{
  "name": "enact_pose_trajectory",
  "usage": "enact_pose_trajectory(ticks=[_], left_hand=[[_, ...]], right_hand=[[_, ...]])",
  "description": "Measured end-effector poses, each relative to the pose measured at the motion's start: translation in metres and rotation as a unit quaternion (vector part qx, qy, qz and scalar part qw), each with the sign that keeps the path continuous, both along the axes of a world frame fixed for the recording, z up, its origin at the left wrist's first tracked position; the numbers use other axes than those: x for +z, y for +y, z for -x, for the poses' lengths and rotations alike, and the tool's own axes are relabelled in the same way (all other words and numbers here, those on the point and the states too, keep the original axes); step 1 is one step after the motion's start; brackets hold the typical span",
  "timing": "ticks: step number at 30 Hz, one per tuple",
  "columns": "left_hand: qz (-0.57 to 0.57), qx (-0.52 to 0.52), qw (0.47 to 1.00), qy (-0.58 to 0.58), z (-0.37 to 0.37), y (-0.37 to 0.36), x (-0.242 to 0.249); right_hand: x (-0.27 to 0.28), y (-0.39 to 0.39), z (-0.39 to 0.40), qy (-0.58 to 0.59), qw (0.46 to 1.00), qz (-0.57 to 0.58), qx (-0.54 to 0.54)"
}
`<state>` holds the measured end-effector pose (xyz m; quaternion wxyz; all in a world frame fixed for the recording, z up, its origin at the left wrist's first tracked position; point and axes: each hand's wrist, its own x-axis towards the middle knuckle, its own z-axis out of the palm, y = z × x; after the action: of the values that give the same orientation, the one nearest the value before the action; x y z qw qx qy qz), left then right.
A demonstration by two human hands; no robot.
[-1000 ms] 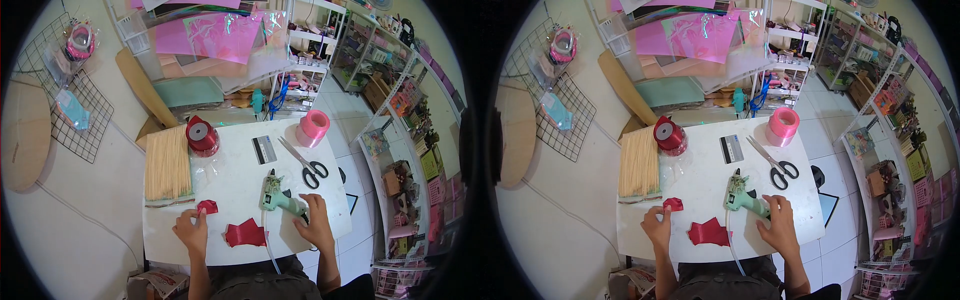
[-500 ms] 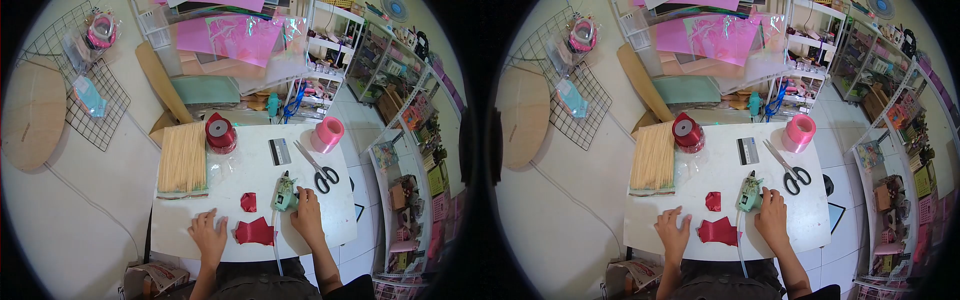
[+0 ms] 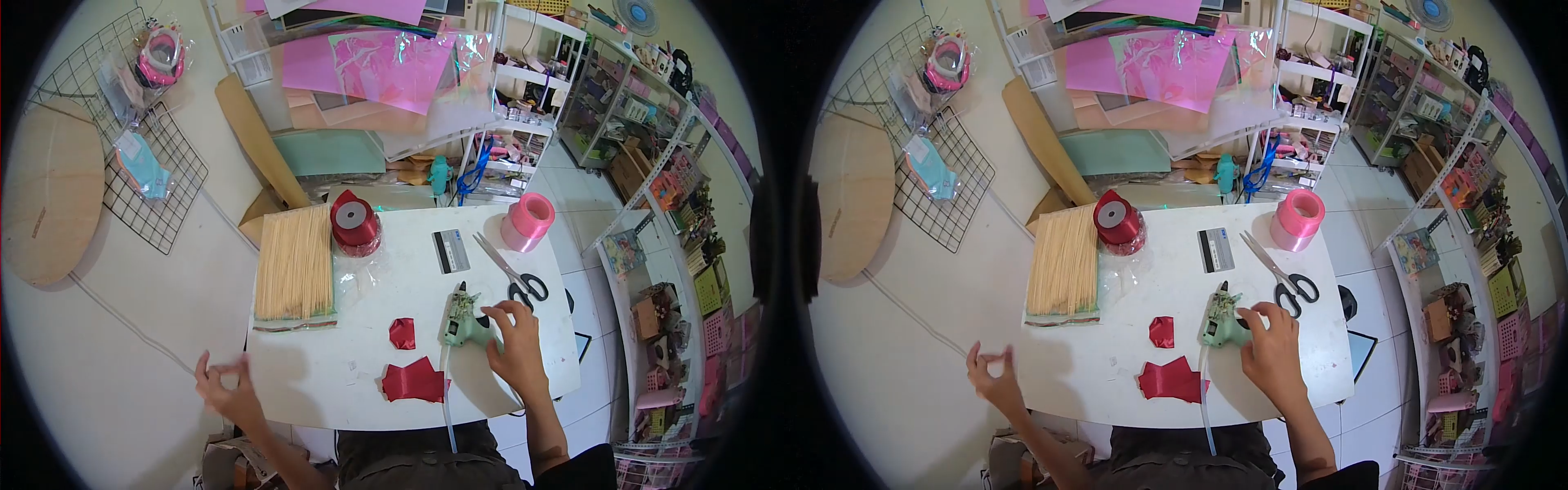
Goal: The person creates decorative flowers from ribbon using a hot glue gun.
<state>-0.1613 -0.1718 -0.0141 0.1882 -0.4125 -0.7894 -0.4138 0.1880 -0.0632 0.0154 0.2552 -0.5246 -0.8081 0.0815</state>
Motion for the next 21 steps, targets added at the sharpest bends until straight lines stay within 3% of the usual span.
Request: enact_pose_trajectory(ticks=[1, 2, 3, 4, 6, 11, 14, 20, 21], left_hand=[[-0.041, -0.022, 0.999, -0.011, -0.018, 0.012, 0.016], [-0.042, -0.090, 0.989, -0.111, -0.039, 0.028, 0.020], [0.036, -0.161, 0.963, -0.213, -0.054, 0.040, 0.011], [0.015, -0.360, 0.931, -0.057, -0.060, 0.060, -0.009], [0.150, -0.425, 0.890, -0.075, -0.108, 0.088, -0.005], [0.238, -0.441, 0.865, -0.020, -0.134, 0.105, -0.027], [0.230, -0.434, 0.870, 0.042, -0.110, 0.107, -0.026], [0.232, -0.475, 0.848, 0.041, -0.075, 0.104, -0.012], [0.181, -0.467, 0.865, 0.016, -0.075, 0.101, -0.009]], right_hand=[[-0.002, -0.002, 0.000, 0.002, 0.998, 0.062, -0.020], [-0.006, -0.004, 0.001, 0.004, 0.991, 0.125, -0.040], [-0.012, -0.005, 0.003, -0.008, 0.991, 0.130, -0.025], [-0.020, -0.006, 0.006, -0.009, 0.991, 0.129, -0.023], [-0.033, -0.007, 0.013, -0.015, 0.993, 0.093, -0.070], [-0.043, -0.003, 0.016, -0.007, 0.994, 0.070, -0.084], [-0.047, -0.001, 0.015, 0.006, 0.995, 0.065, -0.080], [-0.047, 0.001, 0.015, 0.049, 0.988, 0.113, -0.098], [-0.047, 0.000, 0.013, 0.049, 0.988, 0.112, -0.098]])
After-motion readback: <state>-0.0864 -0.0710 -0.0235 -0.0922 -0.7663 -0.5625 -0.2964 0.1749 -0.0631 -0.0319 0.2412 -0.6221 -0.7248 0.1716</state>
